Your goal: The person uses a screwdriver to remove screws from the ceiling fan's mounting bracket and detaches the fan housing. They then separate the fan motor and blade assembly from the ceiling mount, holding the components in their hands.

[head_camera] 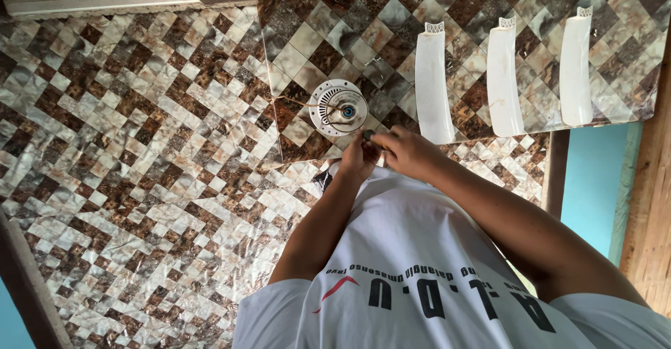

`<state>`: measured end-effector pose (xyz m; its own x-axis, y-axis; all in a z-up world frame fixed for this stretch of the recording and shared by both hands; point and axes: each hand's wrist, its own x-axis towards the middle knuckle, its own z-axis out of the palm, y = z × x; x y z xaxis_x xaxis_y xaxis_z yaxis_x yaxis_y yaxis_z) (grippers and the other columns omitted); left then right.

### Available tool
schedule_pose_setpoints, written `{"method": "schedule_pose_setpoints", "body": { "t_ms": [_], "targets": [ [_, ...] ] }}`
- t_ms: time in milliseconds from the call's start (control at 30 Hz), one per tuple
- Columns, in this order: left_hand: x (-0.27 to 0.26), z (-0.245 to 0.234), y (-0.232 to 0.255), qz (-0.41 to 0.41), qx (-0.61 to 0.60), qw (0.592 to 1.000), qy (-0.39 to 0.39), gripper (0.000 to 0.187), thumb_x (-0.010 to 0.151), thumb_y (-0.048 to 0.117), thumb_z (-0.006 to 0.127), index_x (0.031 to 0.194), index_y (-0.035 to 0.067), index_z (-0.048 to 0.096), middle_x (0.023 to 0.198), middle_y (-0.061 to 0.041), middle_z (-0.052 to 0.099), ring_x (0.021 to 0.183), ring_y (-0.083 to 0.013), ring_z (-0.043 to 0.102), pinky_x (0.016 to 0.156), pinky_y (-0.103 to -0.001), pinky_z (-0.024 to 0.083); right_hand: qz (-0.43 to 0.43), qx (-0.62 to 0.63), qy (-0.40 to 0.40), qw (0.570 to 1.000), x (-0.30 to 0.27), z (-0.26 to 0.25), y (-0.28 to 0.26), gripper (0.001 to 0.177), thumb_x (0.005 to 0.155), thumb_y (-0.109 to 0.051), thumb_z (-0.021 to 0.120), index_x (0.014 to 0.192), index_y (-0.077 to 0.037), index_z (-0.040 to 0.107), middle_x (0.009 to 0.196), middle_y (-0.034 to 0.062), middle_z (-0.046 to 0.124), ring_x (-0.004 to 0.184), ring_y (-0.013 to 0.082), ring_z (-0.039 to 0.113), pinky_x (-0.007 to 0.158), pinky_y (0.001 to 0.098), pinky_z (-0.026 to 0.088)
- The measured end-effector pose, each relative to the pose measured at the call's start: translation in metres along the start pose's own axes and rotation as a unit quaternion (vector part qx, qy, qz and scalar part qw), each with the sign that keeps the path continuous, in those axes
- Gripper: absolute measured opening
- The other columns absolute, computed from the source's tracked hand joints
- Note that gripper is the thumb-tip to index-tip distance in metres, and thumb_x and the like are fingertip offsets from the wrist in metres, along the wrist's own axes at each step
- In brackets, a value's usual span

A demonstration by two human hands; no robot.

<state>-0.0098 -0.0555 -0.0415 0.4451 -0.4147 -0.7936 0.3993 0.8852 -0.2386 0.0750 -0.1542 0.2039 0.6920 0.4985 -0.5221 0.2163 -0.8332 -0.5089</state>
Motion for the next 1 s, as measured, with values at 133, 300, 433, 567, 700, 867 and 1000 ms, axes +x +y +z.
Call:
{"method": "schedule_pose_setpoints", "body": {
  "t_ms": [133, 300, 433, 567, 700, 867, 1000],
  "targets": [
    [-0.006, 0.002, -0.005, 0.029, 0.012, 0.999, -0.010, 0.025, 0.109, 0.021, 0.053, 0.092, 0.008, 0.066, 0.080, -0.003, 0.065, 0.068, -0.0141, 0.063, 0.065, -0.027, 0.059, -0.011, 0.070, 0.026, 0.997, -0.008, 0.004, 0.010, 0.044, 0.082, -0.012, 0.066, 0.126, -0.011, 0.064, 0.110, 0.0245, 0.068, 0.088, 0.0375, 0.073, 0.076, 0.0458, 0.061],
    [-0.014, 0.010, -0.006, -0.009, 0.056, 0.998, 0.006, 0.026, 0.105, 0.021, 0.051, 0.097, 0.004, 0.069, 0.088, -0.007, 0.070, 0.079, -0.0185, 0.068, 0.072, -0.029, 0.060, 0.162, 0.066, -0.011, 0.984, -0.010, 0.018, 0.025, 0.023, 0.103, -0.024, 0.065, 0.119, -0.007, 0.068, 0.097, 0.0198, 0.076, 0.090, 0.0388, 0.073, 0.081, 0.0489, 0.057],
    [-0.006, 0.003, -0.011, -0.019, 0.063, 0.997, 0.033, 0.026, 0.105, 0.026, 0.056, 0.095, 0.005, 0.067, 0.084, -0.006, 0.068, 0.076, -0.0194, 0.067, 0.070, -0.031, 0.061, 0.041, 0.070, 0.085, 0.993, -0.014, 0.024, 0.029, 0.026, 0.091, -0.023, 0.075, 0.112, -0.007, 0.072, 0.100, 0.0190, 0.074, 0.089, 0.0373, 0.072, 0.080, 0.0455, 0.059],
    [0.006, -0.014, -0.012, 0.016, 0.095, 0.995, 0.020, 0.023, 0.107, 0.022, 0.063, 0.092, 0.005, 0.064, 0.077, -0.005, 0.063, 0.069, -0.0198, 0.064, 0.063, -0.030, 0.059, 0.110, 0.054, 0.054, 0.991, -0.015, 0.015, 0.029, 0.032, 0.084, -0.024, 0.078, 0.112, -0.009, 0.073, 0.101, 0.0171, 0.072, 0.086, 0.0371, 0.072, 0.077, 0.0464, 0.059],
    [0.008, -0.016, -0.010, 0.026, 0.099, 0.995, 0.014, 0.017, 0.107, 0.020, 0.059, 0.101, 0.005, 0.066, 0.085, -0.004, 0.063, 0.076, -0.0177, 0.063, 0.069, -0.030, 0.059, 0.060, 0.012, 0.074, 0.995, -0.020, 0.006, 0.026, 0.037, 0.079, -0.024, 0.080, 0.112, -0.011, 0.071, 0.106, 0.0171, 0.070, 0.087, 0.0391, 0.070, 0.075, 0.0486, 0.059],
    [0.000, 0.001, -0.006, 0.003, 0.080, 0.996, 0.050, 0.022, 0.107, 0.018, 0.050, 0.111, 0.004, 0.067, 0.102, -0.010, 0.069, 0.094, -0.0217, 0.067, 0.085, -0.035, 0.060, 0.138, 0.064, 0.072, 0.986, -0.018, 0.012, 0.023, 0.045, 0.087, -0.028, 0.076, 0.125, -0.008, 0.063, 0.096, 0.0234, 0.070, 0.081, 0.0420, 0.071, 0.069, 0.0506, 0.058],
    [-0.009, 0.014, -0.003, -0.012, 0.052, 0.998, 0.034, 0.027, 0.108, 0.016, 0.045, 0.115, 0.002, 0.066, 0.111, -0.013, 0.071, 0.103, -0.0237, 0.070, 0.091, -0.037, 0.061, 0.179, 0.099, 0.032, 0.978, -0.017, 0.014, 0.025, 0.036, 0.096, -0.031, 0.070, 0.125, -0.009, 0.063, 0.086, 0.0231, 0.073, 0.076, 0.0427, 0.072, 0.066, 0.0514, 0.057]
  ]
}}
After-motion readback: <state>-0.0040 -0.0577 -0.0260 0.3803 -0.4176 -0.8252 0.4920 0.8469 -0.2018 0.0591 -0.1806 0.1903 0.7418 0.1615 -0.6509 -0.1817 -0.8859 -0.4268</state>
